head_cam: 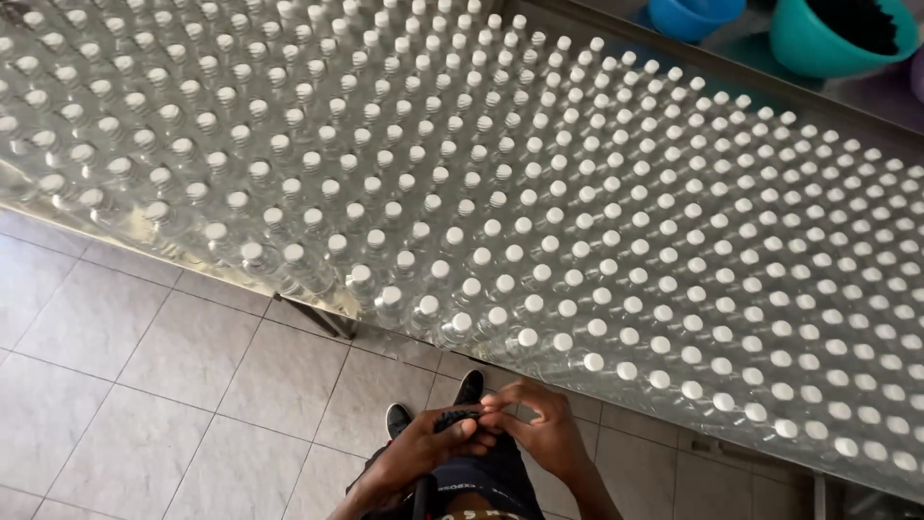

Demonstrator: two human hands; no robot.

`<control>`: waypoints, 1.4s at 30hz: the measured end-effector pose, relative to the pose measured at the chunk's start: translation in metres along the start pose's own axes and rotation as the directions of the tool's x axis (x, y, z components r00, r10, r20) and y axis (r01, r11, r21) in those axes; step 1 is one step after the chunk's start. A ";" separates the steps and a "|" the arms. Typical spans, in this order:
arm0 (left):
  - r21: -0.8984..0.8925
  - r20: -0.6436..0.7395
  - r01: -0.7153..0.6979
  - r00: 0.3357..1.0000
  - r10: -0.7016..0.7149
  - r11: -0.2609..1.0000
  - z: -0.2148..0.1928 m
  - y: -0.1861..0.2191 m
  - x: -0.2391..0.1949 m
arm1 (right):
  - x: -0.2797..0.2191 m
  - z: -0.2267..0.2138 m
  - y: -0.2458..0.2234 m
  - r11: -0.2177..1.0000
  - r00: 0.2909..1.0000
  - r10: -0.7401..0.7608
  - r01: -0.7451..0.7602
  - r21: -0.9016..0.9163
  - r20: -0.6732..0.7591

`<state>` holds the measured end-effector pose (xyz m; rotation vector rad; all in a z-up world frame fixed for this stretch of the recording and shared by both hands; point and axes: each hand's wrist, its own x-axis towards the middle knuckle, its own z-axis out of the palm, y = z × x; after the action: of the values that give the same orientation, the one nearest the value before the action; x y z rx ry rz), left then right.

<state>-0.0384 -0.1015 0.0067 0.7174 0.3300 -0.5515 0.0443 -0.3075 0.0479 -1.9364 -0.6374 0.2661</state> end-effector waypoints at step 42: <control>-0.168 -0.577 -0.572 0.718 0.390 0.803 0.015 -0.001 -0.009 | 0.183 0.043 0.108 0.918 0.893 -0.293 0.363 -0.161 0.342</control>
<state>-0.0446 -0.1091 0.0208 0.5742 0.6964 0.2313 0.2109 -0.2100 -0.0499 -1.9714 -1.2394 0.2977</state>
